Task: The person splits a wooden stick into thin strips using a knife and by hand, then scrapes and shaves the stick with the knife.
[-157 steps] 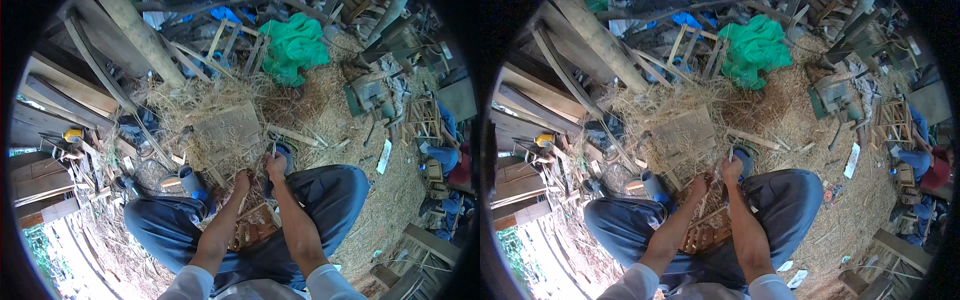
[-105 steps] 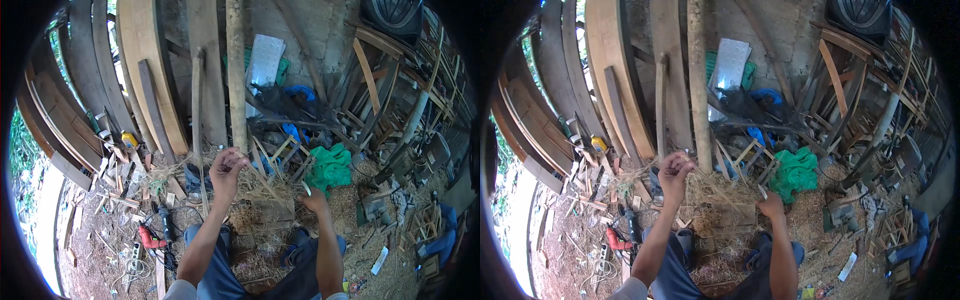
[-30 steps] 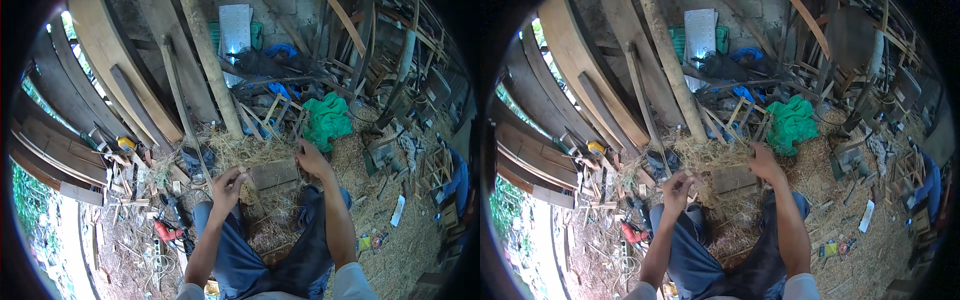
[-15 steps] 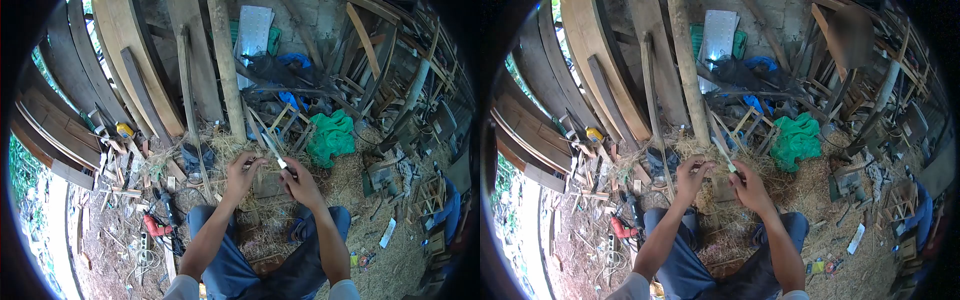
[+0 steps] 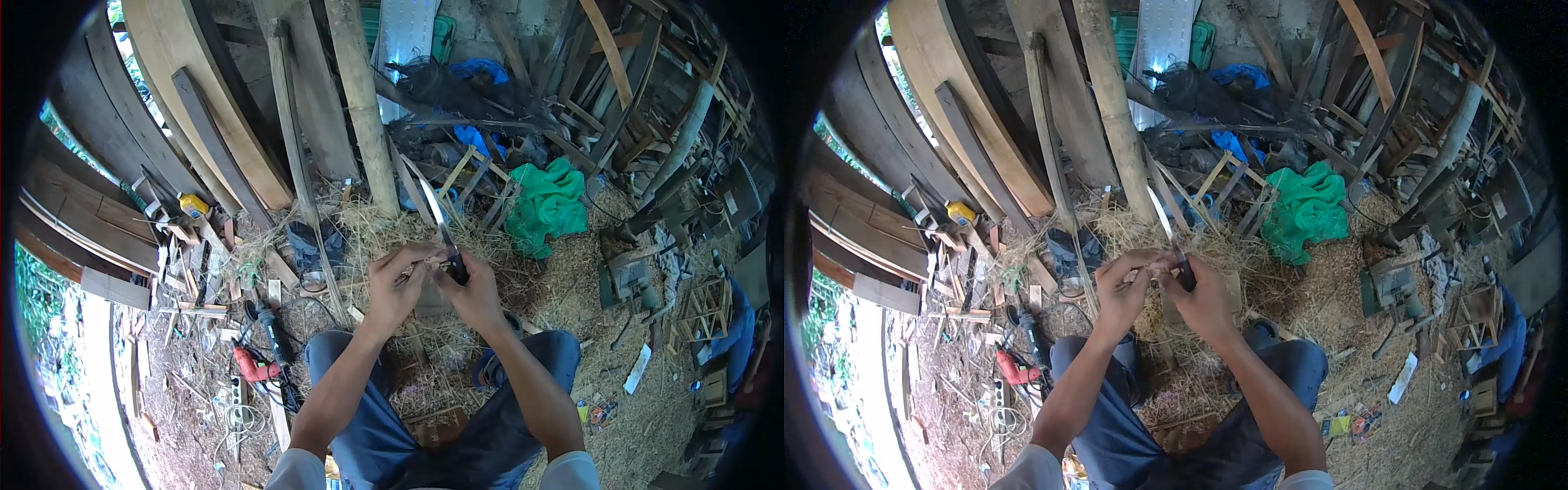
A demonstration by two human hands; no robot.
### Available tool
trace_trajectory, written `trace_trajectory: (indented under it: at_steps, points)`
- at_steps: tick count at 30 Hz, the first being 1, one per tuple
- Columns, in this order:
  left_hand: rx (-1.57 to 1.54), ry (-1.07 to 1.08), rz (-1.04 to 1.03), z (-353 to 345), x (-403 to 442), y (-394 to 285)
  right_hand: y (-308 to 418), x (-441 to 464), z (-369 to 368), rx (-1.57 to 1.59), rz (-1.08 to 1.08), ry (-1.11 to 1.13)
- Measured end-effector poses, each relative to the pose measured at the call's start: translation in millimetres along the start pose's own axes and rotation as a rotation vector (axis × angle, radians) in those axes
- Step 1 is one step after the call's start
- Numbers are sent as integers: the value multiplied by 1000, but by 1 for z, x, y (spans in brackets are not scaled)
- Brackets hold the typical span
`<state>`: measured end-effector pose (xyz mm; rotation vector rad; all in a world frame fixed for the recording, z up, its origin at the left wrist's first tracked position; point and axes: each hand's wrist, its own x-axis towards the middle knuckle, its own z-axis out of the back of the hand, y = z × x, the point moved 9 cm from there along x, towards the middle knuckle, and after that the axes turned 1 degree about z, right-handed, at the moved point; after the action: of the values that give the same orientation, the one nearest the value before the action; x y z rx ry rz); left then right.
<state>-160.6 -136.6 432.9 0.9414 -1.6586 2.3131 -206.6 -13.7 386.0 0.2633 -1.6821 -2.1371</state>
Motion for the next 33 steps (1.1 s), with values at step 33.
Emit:
trace_trajectory:
  at_steps: [33]
  points:
    - [60, -100, -23, 15, -8, 14, 11, -10, 27, 55, 103, -49]
